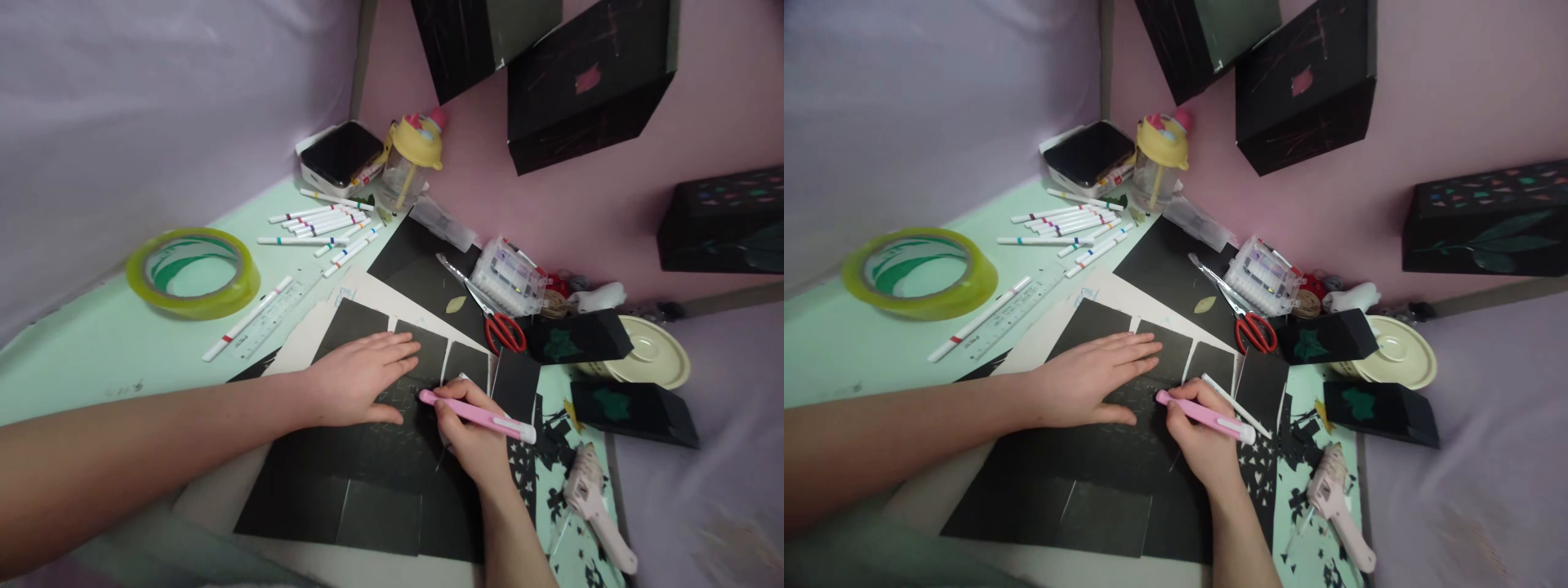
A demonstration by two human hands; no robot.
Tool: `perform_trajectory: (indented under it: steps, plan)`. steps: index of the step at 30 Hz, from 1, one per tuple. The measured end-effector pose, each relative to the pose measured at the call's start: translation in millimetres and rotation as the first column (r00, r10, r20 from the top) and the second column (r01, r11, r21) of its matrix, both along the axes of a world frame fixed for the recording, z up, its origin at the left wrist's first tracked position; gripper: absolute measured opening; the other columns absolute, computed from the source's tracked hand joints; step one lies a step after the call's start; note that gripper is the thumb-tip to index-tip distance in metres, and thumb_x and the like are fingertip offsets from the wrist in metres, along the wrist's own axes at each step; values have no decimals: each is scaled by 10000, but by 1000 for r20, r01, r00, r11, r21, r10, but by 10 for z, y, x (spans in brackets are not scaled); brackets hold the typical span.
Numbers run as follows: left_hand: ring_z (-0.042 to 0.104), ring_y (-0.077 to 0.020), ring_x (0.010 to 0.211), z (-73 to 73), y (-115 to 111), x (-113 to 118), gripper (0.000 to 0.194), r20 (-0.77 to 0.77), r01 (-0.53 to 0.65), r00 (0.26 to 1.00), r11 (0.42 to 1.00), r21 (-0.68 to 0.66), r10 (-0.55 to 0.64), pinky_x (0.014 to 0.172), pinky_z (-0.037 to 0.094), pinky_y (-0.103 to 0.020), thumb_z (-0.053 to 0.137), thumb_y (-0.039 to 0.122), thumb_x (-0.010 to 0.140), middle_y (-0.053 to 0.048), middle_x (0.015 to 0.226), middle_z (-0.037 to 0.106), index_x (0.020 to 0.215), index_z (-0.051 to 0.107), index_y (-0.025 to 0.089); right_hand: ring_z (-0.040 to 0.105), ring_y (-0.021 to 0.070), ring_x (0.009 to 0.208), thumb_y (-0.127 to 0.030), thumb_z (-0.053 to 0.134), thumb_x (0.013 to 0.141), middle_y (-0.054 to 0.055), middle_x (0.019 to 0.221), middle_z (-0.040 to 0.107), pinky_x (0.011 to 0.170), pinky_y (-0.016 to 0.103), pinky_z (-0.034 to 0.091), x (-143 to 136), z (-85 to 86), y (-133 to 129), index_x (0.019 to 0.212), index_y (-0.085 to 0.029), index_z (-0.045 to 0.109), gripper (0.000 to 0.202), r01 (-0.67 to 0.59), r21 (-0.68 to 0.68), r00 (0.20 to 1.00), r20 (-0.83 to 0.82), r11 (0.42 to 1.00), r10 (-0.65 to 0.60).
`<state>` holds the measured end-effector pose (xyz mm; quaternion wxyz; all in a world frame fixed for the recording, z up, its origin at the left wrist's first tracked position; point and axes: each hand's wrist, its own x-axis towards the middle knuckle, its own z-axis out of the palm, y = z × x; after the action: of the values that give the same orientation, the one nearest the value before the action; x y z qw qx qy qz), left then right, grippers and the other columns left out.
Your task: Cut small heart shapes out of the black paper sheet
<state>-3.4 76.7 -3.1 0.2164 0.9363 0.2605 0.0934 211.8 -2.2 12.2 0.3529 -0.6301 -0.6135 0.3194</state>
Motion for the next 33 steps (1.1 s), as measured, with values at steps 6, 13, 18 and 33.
perform_trajectory:
  steps: [6,13,18,33]
  plan:
    - [220,-253,1452,3,1,-4,754,5,-2,1000,1000,7,2,1183,168,-381,572,623,848,-114,1538,315,1400,446,124,592,147,653,-211,620,825,2,738,651,601,259,455,3,-9,-13,765,-209,643,65,0,7,1000,-29,1000,0]
    - [210,-248,1455,8,-3,-10,760,-3,6,1000,1000,17,-6,1184,161,-373,564,627,852,-108,1544,303,1411,432,130,594,143,667,-185,616,839,-1,760,626,620,266,463,20,-23,-7,785,-217,633,65,-55,49,992,-107,997,60]
    - [224,-256,1450,18,-1,-6,757,0,1,1000,1000,8,-1,1179,182,-386,579,619,846,-116,1536,319,1405,440,128,591,138,687,-169,618,839,-5,778,624,635,260,459,36,-42,-14,802,-221,639,67,-77,69,989,-119,995,85]
    - [217,-248,1453,-3,0,-2,754,18,11,1000,1000,28,-11,1185,168,-377,588,606,845,-117,1532,331,1403,439,122,584,144,669,-166,604,828,-7,751,623,630,261,455,18,-5,-18,782,-216,632,73,-65,62,995,-72,996,69]
